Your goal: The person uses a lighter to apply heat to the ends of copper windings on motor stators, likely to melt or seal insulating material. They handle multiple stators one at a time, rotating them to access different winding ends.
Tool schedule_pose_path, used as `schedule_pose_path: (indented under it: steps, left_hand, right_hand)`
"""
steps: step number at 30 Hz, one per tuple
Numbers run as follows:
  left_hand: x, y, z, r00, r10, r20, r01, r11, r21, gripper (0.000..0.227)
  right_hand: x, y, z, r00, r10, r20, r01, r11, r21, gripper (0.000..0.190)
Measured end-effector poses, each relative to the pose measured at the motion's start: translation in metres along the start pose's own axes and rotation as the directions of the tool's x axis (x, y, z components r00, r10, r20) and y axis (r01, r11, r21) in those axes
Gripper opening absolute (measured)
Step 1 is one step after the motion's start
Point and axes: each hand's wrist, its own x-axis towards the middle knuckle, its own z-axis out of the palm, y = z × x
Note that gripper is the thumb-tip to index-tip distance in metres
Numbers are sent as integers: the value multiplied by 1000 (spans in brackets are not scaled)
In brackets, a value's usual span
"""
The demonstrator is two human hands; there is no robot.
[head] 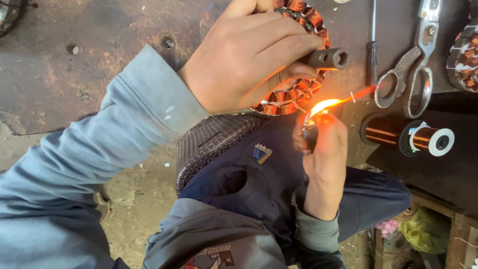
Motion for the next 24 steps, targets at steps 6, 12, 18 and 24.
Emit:
schedule_pose_path:
  steps: [6,12,18,24]
  left_hand:
    - [2,0,1,1000,2,-4,-2,1000,1,30]
    - [3,-1,2,999,22,-29,-21,1000,20,33]
    - [0,-4,3,998,51,-45,-50,998,25,33]
    - [1,-3,1,999,37,-21,-36,999,22,33]
  right_hand:
    - [12,4,-16,993,119,-19,-118,993,19,45]
    - [13,-33,-65,925,-96,-369,34,985,-172,65]
    - [5,-34,-67,942,-101,-321,-8,946,-323,64]
    - [10,-16,-39,989,52,-140,-87,962,-259,51]
